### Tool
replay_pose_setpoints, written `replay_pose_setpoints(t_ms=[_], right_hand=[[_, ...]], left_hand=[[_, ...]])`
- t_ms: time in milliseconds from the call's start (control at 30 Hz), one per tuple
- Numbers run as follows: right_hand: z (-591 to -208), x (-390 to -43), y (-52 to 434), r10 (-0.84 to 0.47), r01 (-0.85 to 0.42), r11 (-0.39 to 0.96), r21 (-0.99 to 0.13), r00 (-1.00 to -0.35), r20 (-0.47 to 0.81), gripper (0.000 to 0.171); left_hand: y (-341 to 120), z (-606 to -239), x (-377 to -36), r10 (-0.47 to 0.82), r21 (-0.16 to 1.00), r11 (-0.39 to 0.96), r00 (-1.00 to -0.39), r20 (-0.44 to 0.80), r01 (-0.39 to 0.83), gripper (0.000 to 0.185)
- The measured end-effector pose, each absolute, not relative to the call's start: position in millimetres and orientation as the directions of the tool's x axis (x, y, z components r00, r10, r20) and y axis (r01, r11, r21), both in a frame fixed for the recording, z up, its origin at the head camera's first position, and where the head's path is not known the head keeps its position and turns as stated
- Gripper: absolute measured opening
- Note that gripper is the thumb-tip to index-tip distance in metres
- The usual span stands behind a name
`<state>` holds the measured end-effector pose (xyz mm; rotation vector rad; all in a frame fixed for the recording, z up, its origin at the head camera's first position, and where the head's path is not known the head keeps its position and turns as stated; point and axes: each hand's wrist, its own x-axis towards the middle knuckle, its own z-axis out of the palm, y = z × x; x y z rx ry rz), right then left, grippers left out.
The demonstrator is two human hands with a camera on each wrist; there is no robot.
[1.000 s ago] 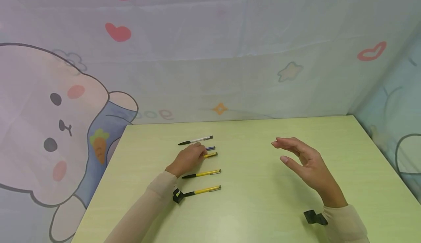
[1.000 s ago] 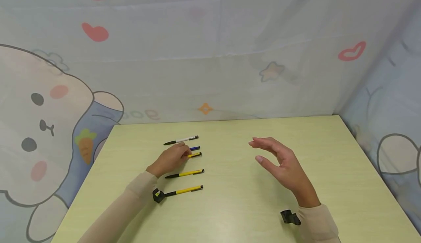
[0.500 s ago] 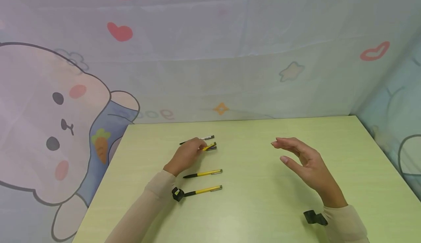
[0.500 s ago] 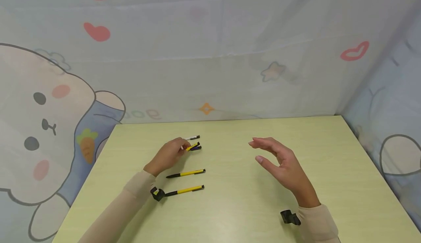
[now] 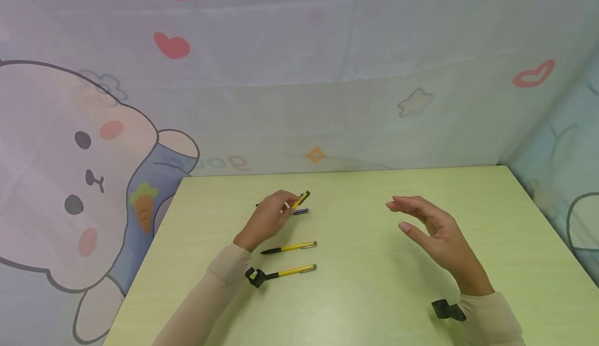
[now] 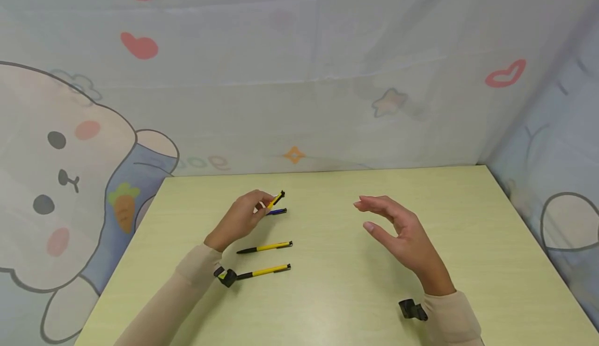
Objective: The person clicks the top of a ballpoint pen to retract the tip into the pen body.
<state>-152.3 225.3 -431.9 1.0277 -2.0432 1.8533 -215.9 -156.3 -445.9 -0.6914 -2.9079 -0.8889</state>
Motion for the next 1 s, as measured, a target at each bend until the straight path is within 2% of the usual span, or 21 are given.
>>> replay_pose_setpoints(t_ms=[333,500,800,1000], right_hand=[[-431.9,-155.7,223.5,-0.364,-0.629,-0.044,-0.776,-0.713,0.599,0.056],[-431.4,-156.2,222.9,-0.365,-0.622,-0.047,-0.782,-0.718,0.593,0.056],[-428.4,-157.2,221.3,-0.352,-0.616,-0.035,-0.787,-0.73,0.586,0.059],[-416.8,-158.0,215.1,-0.346,-0.627,-0.039,-0.778,-0.722,0.599,0.061]], left_hand=[[-144.5,-429.2,-209.1,0.366,0.648,0.661,-0.916,0.161,0.378,0.028],[-140.7,-422.8,-206.9,0.363,0.723,0.581,-0.914,0.18,0.373,0.025],[-136.7,-410.7,-201.0,0.354,0.868,0.407,-0.925,0.136,0.284,0.029],[-132.6,-403.6,-197.2,0.362,0.893,0.349,-0.92,0.151,0.284,0.028]])
